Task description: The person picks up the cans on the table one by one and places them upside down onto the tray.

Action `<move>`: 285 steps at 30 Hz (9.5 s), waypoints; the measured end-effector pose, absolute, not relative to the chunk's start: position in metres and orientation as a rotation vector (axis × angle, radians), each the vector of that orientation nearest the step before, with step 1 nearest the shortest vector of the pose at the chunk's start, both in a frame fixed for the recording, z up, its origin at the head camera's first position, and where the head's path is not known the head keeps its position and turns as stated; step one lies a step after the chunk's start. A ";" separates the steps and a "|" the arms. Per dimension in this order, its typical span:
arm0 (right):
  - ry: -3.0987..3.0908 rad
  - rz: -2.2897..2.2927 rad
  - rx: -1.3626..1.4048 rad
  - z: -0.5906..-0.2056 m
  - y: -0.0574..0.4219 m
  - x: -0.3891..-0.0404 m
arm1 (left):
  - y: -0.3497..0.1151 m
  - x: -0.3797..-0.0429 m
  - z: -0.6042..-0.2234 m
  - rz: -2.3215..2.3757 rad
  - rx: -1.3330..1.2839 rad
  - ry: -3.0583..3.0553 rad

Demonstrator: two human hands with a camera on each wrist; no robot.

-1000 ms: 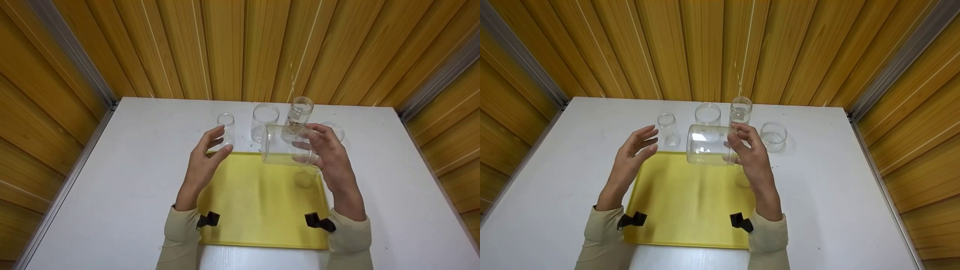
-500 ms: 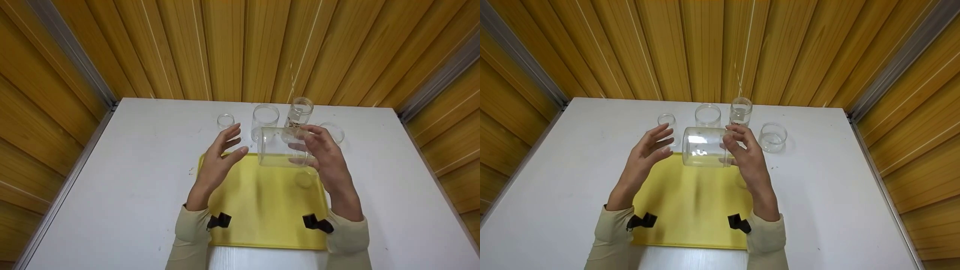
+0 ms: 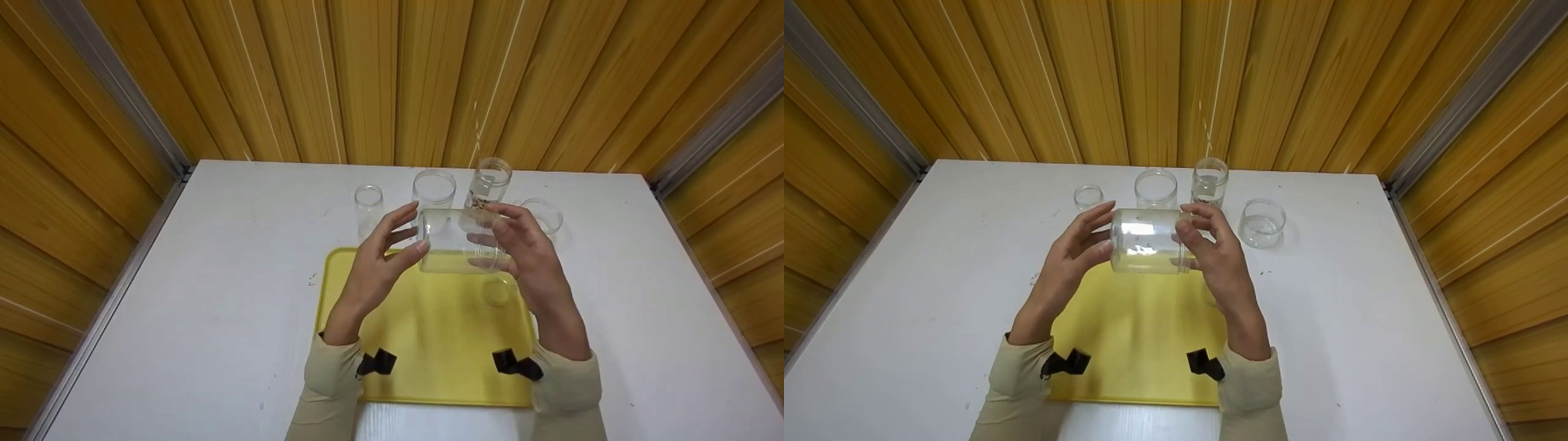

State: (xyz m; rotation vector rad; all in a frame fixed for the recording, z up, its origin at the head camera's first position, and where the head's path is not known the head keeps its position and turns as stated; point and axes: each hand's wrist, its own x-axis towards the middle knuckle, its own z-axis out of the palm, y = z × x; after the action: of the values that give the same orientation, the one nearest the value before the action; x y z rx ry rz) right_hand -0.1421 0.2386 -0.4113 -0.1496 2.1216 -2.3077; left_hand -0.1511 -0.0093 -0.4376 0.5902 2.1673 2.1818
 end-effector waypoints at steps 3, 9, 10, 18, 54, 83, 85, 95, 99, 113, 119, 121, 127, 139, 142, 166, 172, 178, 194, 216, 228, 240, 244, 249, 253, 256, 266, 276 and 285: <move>2.119 -2.304 -0.151 -0.412 0.239 -0.142 | -0.006 -0.150 -0.436 2.182 0.602 2.148; 2.116 -2.310 -0.170 -0.412 0.238 -0.141 | -0.002 -0.150 -0.435 2.205 0.605 2.108; 2.114 -2.311 -0.172 -0.412 0.238 -0.141 | -0.002 -0.150 -0.436 2.206 0.604 2.107; 2.111 -2.314 -0.176 -0.412 0.236 -0.141 | -0.003 -0.149 -0.435 2.210 0.613 2.112; 2.312 -2.029 -0.294 -0.408 0.243 -0.136 | -0.011 -0.147 -0.441 2.272 0.658 2.080; 2.839 -1.771 -0.102 -0.404 0.276 -0.131 | -0.035 -0.150 -0.442 2.258 0.570 2.244; 2.868 -1.735 -0.079 -0.405 0.279 -0.131 | -0.037 -0.151 -0.442 2.258 0.565 2.249; 3.067 -1.560 -0.109 -0.411 0.292 -0.130 | -0.048 -0.150 -0.447 2.221 0.518 2.296; 3.120 -1.502 -0.126 -0.415 0.299 -0.129 | -0.054 -0.150 -0.447 2.222 0.493 2.330; 3.150 -1.312 -0.075 -0.428 0.326 -0.125 | -0.062 -0.149 -0.447 2.184 0.443 2.412; 3.131 -1.268 -0.013 -0.430 0.332 -0.127 | -0.067 -0.149 -0.450 2.152 0.432 2.453; 3.120 -1.233 0.006 -0.432 0.334 -0.127 | -0.069 -0.150 -0.451 2.143 0.421 2.470; 3.118 -1.106 -0.009 -0.441 0.341 -0.126 | -0.074 -0.150 -0.451 2.070 0.418 2.558; 3.116 -1.039 -0.037 -0.451 0.344 -0.129 | -0.077 -0.151 -0.453 1.968 0.417 2.669; 3.115 -1.016 -0.028 -0.454 0.344 -0.131 | -0.078 -0.152 -0.453 1.959 0.419 2.674; 3.108 -0.884 -0.081 -0.477 0.343 -0.140 | -0.081 -0.150 -0.453 1.786 0.449 2.752; 3.077 -0.836 -0.054 -0.481 0.341 -0.143 | -0.081 -0.151 -0.454 1.764 0.427 2.755; 3.041 -0.804 -0.045 -0.485 0.339 -0.145 | -0.081 -0.152 -0.455 1.750 0.419 2.757; 3.028 -0.716 -0.090 -0.497 0.338 -0.150 | -0.082 -0.151 -0.454 1.739 0.431 2.751; 3.028 -0.614 -0.131 -0.516 0.336 -0.148 | -0.086 -0.150 -0.452 1.759 0.430 2.713; 3.014 -0.594 -0.151 -0.515 0.336 -0.149 | -0.088 -0.151 -0.452 1.744 0.403 2.707; 2.998 -0.572 -0.150 -0.515 0.335 -0.148 | -0.092 -0.155 -0.459 1.550 0.426 2.882; 3.003 -0.552 -0.160 -0.515 0.336 -0.148 | -0.092 -0.156 -0.461 1.422 0.417 2.963; 3.007 -0.521 -0.171 -0.515 0.336 -0.148 | -0.093 -0.155 -0.462 1.266 0.401 3.043; 3.006 -0.518 -0.167 -0.515 0.336 -0.148 | -0.093 -0.156 -0.464 1.196 0.393 3.074; 3.007 -0.520 -0.167 -0.514 0.336 -0.148 | -0.093 -0.156 -0.465 1.177 0.394 3.089; 3.017 -0.510 -0.183 -0.514 0.336 -0.148 | -0.090 -0.156 -0.465 1.121 0.361 3.086; 3.026 -0.501 -0.194 -0.517 0.336 -0.149 | -0.086 -0.155 -0.466 1.029 0.379 3.094; 3.032 -0.486 -0.210 -0.518 0.337 -0.149 | -0.084 -0.155 -0.469 0.994 0.421 3.086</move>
State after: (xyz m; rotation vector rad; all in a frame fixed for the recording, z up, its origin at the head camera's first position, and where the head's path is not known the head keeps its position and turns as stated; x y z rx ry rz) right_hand -0.1489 0.3368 -0.5185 -0.2099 3.0318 -0.4858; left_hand -0.1547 -0.0838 -0.4685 0.4213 3.0861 0.9941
